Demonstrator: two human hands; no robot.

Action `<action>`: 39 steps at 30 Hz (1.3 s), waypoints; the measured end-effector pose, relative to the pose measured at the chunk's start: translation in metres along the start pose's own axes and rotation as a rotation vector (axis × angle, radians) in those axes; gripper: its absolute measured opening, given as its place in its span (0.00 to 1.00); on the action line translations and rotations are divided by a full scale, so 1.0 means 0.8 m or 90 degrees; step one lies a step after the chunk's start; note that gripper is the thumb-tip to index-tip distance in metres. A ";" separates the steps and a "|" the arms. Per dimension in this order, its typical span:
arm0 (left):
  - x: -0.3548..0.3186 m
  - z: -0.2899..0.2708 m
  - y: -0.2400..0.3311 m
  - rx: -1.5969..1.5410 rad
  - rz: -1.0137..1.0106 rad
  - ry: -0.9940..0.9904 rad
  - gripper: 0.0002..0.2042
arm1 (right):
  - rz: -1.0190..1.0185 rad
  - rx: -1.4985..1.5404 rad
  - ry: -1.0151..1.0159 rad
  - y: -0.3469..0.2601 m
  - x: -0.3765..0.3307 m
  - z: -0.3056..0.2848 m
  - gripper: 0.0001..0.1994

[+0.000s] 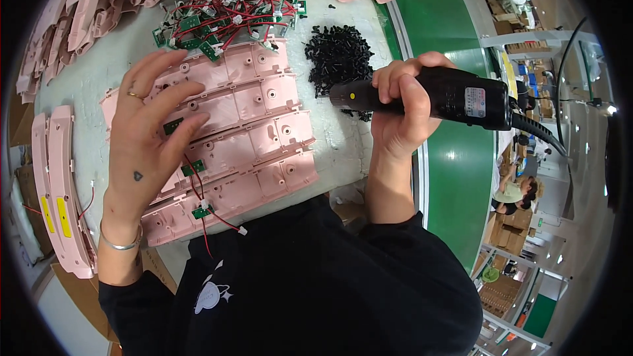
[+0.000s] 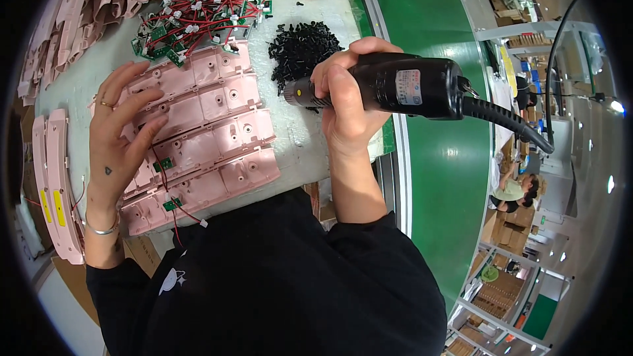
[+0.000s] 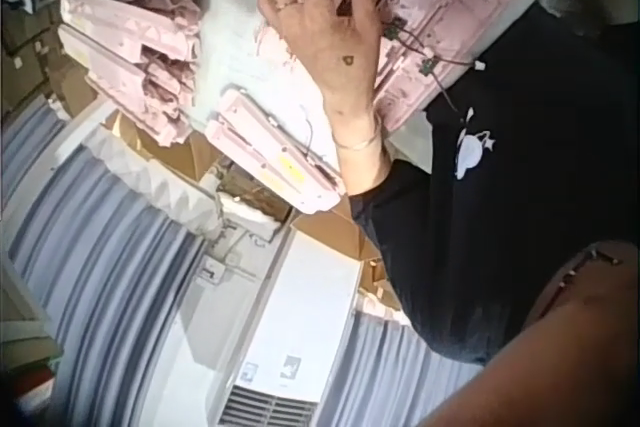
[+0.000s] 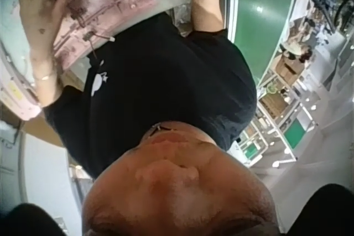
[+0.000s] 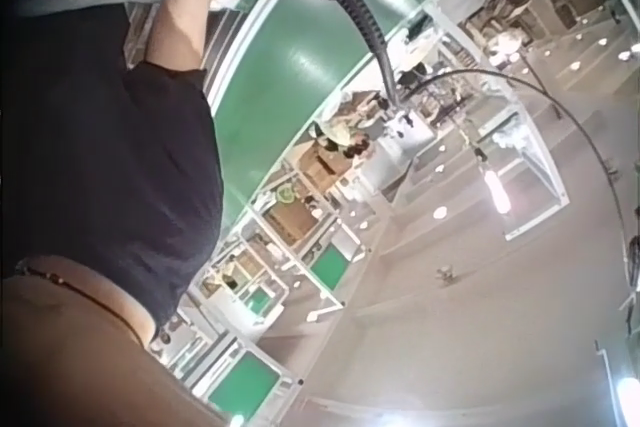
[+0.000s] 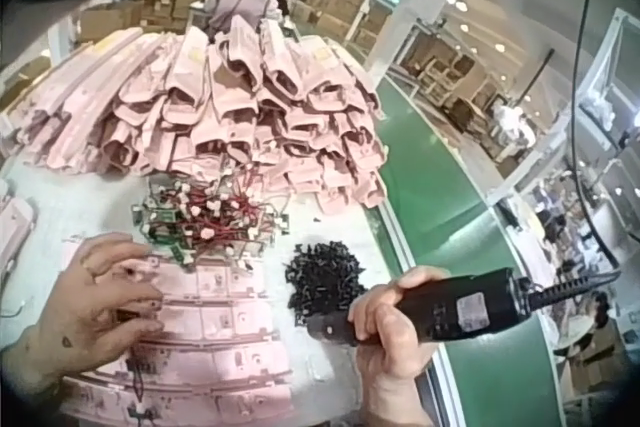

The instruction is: Assembling circuit boards and wires into pink plastic components using an electric screwdriver.

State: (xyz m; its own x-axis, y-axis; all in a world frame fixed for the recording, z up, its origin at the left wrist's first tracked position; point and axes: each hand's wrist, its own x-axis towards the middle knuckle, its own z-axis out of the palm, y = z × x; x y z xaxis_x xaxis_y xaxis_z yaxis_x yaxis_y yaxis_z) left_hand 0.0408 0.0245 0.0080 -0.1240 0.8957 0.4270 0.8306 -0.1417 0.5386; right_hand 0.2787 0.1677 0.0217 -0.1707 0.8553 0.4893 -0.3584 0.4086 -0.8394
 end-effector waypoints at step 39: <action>0.098 0.126 0.055 -0.111 0.413 0.048 0.08 | -0.098 0.310 -0.103 -0.080 0.018 -0.037 0.15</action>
State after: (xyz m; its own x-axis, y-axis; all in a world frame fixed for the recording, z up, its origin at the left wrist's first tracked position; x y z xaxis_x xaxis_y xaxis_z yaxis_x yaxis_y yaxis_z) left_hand 0.1222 0.1308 -0.0080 0.3269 0.5756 0.7496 0.6510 -0.7121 0.2629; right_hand 0.3267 0.1628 0.0756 -0.2083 0.7209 0.6610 -0.7682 0.2978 -0.5668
